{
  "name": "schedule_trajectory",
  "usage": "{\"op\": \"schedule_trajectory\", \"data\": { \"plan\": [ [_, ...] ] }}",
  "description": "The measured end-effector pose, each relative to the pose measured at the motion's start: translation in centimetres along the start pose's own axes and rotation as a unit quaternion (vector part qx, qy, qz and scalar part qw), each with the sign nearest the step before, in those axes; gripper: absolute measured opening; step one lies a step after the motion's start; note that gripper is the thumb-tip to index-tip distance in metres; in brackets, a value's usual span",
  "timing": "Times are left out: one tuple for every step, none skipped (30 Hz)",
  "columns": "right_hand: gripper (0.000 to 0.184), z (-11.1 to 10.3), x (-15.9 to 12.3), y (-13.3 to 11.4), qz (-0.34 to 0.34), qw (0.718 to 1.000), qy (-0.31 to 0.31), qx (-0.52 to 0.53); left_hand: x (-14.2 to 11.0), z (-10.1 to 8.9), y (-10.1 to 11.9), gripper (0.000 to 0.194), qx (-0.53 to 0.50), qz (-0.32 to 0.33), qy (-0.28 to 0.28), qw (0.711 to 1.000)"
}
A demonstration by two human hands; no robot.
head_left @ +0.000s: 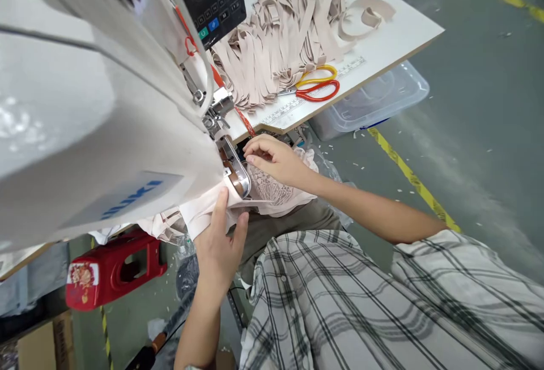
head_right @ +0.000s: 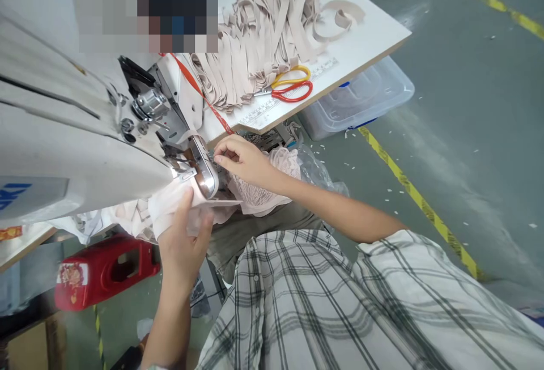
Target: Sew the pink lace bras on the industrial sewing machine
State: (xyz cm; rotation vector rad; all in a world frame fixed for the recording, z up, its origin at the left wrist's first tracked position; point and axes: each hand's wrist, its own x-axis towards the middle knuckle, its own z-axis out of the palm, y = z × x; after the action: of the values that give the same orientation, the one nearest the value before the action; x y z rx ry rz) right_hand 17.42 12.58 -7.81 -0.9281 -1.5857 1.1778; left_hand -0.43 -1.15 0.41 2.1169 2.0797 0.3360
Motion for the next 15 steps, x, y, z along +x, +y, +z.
{"op": "schedule_trajectory", "data": {
  "plan": [
    [0.010, 0.0, -0.1, 0.1, 0.004, 1.000, 0.001, 0.003, 0.0, 0.0, 0.0, 0.059, 0.002, 0.000, -0.002, 1.000],
    [0.010, 0.1, -0.2, 0.2, 0.006, 1.000, 0.002, 0.007, 0.0, 0.0, 0.1, 0.059, 0.005, -0.001, -0.003, 1.000],
    [0.010, 0.1, -0.3, 0.2, 0.008, 1.000, 0.002, 0.012, 0.0, 0.0, 0.1, 0.059, 0.008, 0.000, -0.003, 1.000],
    [0.010, 0.1, -0.4, 0.2, 0.009, 1.000, 0.003, 0.017, 0.0, 0.0, 0.1, 0.059, 0.012, 0.000, -0.003, 1.000],
    [0.010, 0.1, -0.5, 0.3, 0.010, 1.000, 0.003, 0.022, 0.0, 0.0, 0.2, 0.058, 0.015, 0.004, 0.002, 1.000],
    [0.010, 0.2, -0.5, 0.3, 0.011, 1.000, 0.004, 0.026, 0.0, 0.0, 0.2, 0.057, 0.016, 0.010, 0.010, 1.000],
    [0.011, 0.2, -0.6, 0.2, 0.011, 0.999, 0.006, 0.029, 0.0, 0.1, 0.1, 0.057, 0.016, 0.017, 0.017, 1.000],
    [0.012, 0.3, -0.7, 0.1, 0.012, 0.999, 0.008, 0.034, 0.0, 0.1, 0.1, 0.057, 0.013, 0.022, 0.023, 0.999],
    [0.013, 0.4, -0.8, 0.0, 0.017, 0.999, 0.010, 0.040, 0.0, 0.2, 0.0, 0.060, 0.010, 0.024, 0.028, 0.999],
    [0.015, 0.6, -1.0, -0.2, 0.025, 0.998, 0.011, 0.049, 0.0, 0.3, -0.1, 0.064, 0.008, 0.022, 0.033, 0.999],
    [0.016, 0.7, -1.2, -0.5, 0.037, 0.997, 0.010, 0.062, 0.0, 0.4, -0.1, 0.070, 0.007, 0.016, 0.036, 0.999],
    [0.018, 0.9, -1.5, -0.8, 0.048, 0.996, 0.009, 0.076, 0.0, 0.5, -0.1, 0.077, 0.007, 0.009, 0.039, 0.999],
    [0.019, 1.1, -1.9, -1.1, 0.057, 0.994, 0.008, 0.091, -0.1, 0.6, -0.1, 0.083, 0.008, 0.004, 0.045, 0.999],
    [0.021, 1.3, -2.4, -1.5, 0.060, 0.993, 0.009, 0.104, -0.2, 0.7, 0.0, 0.087, 0.008, 0.003, 0.048, 0.999],
    [0.023, 1.4, -3.0, -1.8, 0.059, 0.992, 0.010, 0.114, -0.4, 0.9, 0.2, 0.091, 0.007, 0.006, 0.052, 0.999]
  ]
}}
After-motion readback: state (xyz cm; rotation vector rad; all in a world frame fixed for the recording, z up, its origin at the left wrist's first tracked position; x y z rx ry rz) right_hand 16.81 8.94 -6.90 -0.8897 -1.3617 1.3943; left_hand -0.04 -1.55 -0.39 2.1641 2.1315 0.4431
